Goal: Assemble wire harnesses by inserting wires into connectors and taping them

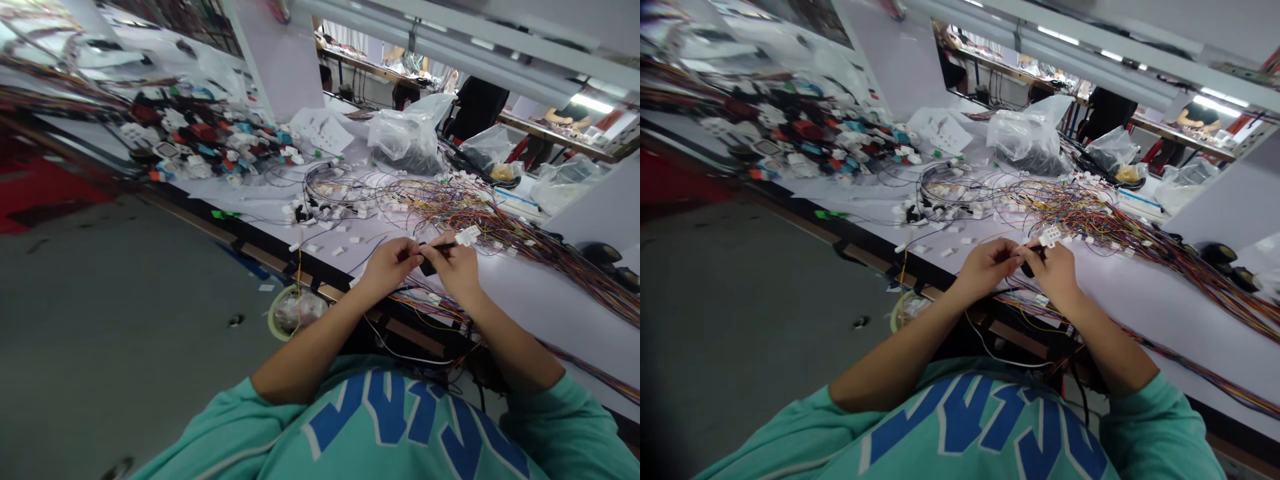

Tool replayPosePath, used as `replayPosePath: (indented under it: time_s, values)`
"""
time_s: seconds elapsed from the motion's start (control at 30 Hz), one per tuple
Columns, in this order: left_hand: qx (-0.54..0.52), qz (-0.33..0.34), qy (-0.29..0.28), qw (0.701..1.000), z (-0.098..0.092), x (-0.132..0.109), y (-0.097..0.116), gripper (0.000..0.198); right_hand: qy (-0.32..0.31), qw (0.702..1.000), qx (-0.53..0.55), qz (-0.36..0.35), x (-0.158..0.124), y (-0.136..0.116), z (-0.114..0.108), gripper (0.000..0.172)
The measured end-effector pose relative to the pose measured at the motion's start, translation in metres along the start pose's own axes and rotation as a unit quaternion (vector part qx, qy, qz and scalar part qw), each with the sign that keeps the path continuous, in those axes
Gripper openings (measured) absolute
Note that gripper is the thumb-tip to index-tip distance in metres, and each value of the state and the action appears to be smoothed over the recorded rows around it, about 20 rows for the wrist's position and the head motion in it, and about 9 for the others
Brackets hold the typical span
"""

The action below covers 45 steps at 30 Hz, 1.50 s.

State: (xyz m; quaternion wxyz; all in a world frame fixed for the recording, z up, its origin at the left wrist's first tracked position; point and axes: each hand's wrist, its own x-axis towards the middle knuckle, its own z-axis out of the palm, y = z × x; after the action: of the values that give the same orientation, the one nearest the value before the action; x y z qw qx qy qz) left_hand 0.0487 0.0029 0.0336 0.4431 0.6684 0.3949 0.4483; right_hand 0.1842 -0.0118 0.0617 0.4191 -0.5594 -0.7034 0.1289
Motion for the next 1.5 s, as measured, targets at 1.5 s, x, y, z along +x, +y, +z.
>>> replayPosePath:
  time_s: [1.5]
  values:
    - [-0.089, -0.105, 0.042, 0.99, -0.034, 0.019, 0.003, 0.02, -0.207, 0.974, 0.097, 0.003, 0.018, 0.009, 0.004, 0.026]
